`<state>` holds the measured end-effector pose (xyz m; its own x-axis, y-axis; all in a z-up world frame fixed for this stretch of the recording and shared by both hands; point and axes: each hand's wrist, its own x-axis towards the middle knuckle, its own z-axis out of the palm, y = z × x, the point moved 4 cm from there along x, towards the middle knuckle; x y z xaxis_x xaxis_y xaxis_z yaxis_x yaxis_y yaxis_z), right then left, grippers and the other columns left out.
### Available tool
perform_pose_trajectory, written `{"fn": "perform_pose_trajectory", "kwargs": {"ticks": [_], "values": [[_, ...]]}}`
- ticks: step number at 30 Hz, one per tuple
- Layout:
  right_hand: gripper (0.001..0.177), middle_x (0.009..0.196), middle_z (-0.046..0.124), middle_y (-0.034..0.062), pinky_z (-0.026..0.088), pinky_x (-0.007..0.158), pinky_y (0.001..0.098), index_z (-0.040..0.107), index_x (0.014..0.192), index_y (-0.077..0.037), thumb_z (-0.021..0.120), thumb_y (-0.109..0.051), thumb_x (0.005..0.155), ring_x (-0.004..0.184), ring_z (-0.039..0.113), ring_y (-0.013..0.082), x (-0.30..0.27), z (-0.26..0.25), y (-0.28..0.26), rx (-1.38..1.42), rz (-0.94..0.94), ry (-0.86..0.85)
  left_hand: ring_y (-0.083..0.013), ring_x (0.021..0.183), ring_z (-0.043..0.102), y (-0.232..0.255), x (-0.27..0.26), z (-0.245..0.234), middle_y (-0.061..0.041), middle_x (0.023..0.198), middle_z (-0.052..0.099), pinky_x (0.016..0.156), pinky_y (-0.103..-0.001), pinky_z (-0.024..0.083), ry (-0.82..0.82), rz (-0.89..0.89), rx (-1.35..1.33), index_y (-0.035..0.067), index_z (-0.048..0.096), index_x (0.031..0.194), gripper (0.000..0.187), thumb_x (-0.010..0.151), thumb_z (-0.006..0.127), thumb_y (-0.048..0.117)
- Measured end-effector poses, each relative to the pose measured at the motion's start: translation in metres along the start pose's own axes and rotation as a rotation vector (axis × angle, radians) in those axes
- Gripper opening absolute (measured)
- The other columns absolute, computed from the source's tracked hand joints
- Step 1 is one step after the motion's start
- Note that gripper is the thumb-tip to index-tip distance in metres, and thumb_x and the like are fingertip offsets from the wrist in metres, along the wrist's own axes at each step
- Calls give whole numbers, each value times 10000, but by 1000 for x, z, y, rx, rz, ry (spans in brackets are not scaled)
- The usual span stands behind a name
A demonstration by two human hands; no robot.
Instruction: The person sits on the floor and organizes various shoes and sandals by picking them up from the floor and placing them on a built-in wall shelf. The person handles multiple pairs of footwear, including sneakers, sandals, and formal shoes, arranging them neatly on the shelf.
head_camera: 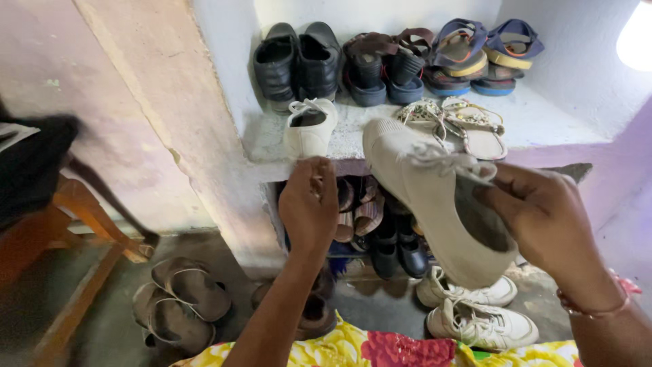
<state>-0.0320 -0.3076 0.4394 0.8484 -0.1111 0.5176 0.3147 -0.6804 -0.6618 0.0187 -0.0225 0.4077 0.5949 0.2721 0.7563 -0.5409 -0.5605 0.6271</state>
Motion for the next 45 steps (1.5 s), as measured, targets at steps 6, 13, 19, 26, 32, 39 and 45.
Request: {"fn": "perform_pose_trajectory", "kwargs": {"ticks": [6,13,19,26,32,39,45], "values": [[227,665,665,183,524,636,454,769,953,-24,669,-224,917,596,657,314,69,48,-4,-106,-168,87,-367,1159,614,4,47,-9,-172,1229,650,942,-474,495,149,335,308,52,648,1251,443,861,792,209],[302,850,706,275,522,790,566,749,1059,-58,569,-152,836,837,683,475,145,137,-17,-117,-221,99,-361,1142,648,-30,88,-12,-190,1284,646,929,-440,536,-313,191,347,122,688,1218,494,777,839,283],[323,921,721,275,510,814,577,722,1109,-74,553,-326,995,892,674,488,139,150,-37,-183,-129,84,-356,1032,707,-38,98,-8,-208,1127,715,864,-445,553,-450,13,298,45,682,1185,487,762,858,212],[546,778,733,126,543,584,472,688,1206,-132,712,-505,808,651,732,329,74,132,-76,-134,-272,-45,-313,974,733,-22,81,-13,-192,1081,730,822,-412,579,-277,-71,205,-16,674,1144,486,774,873,229],[390,647,708,161,537,584,408,714,1075,-91,832,-359,818,627,727,295,70,116,-69,-69,-226,106,-331,1015,732,19,75,-26,-197,1154,705,851,-396,598,-177,23,157,-34,656,1153,397,818,808,117],[369,775,756,145,551,577,373,687,1133,-60,840,-239,849,688,761,226,110,106,-82,42,-282,204,-387,1020,710,27,132,-32,-209,1147,696,862,-457,568,-15,204,216,-22,659,1105,347,812,816,79],[321,957,766,185,610,653,315,666,1112,-4,844,-151,888,858,791,213,221,143,-85,186,-461,269,-430,990,694,-21,216,9,-240,1195,648,851,-481,559,122,188,325,5,635,1130,396,781,805,82]]}}
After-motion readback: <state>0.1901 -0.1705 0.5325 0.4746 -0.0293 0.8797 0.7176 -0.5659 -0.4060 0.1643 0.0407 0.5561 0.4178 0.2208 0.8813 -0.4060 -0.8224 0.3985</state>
